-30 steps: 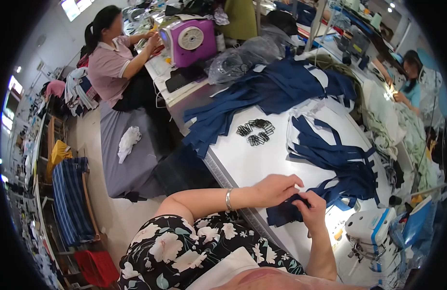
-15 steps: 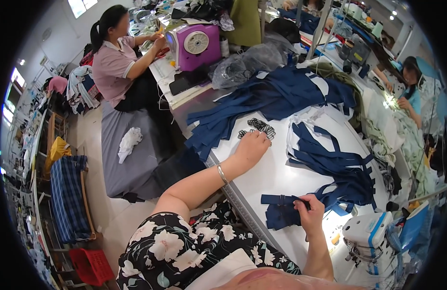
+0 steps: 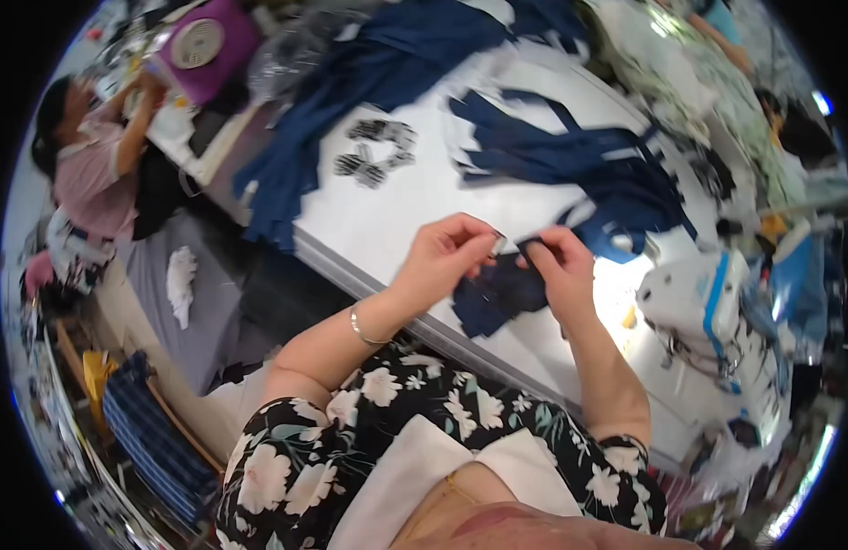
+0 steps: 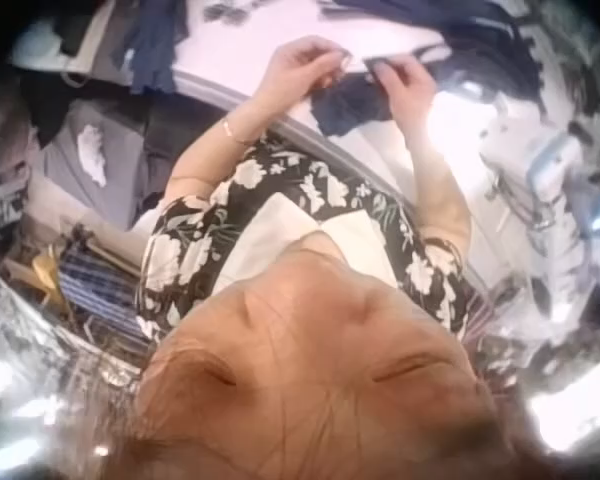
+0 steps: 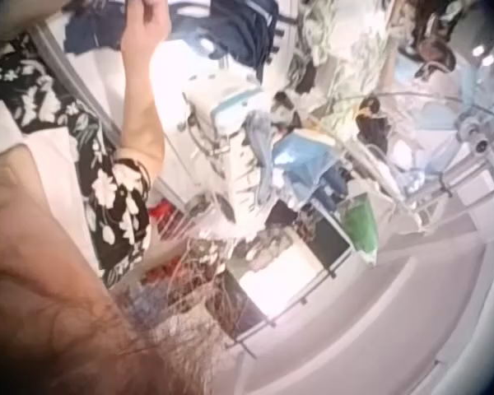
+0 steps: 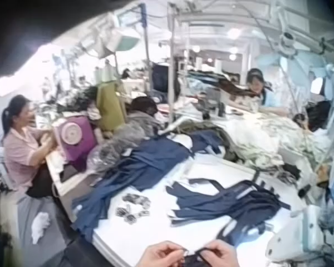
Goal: Manually attaching metal buckles to blue fabric straps at a garment workshop bench.
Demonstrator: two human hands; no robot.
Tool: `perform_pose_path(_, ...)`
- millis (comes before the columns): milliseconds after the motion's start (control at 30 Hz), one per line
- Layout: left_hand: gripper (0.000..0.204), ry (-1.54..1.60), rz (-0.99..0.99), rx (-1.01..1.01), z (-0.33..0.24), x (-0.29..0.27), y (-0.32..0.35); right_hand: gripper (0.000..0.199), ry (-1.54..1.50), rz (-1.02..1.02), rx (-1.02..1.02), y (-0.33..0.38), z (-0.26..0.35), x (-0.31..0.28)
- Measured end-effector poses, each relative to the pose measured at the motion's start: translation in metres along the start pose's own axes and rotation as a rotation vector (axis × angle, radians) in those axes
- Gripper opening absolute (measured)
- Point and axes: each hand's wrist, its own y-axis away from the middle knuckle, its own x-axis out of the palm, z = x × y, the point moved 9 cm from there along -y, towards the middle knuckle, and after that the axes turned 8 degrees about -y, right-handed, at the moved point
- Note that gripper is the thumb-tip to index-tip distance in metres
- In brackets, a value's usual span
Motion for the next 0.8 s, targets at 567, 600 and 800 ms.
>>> perform_pose_path(567, 0.020, 0.203, 0.096, -0.193, 0.021, 0.028, -0.005, 0.016, -0.178, 0.113, 0.066, 0.003, -0.010, 0.005)
perform_pose_path(600, 0.020, 0.206, 0.093, -0.197, 0.023, 0.025, -0.006, 0.016, -0.177, 0.114, 0.071, 0.004, -0.007, 0.007)
perform_pose_path(800, 0.023, -0.035, 0.093, -0.064, 0.014, 0.018, -0.009, 0.014, 0.080, 0.152, -0.053, 0.006, -0.001, 0.013)
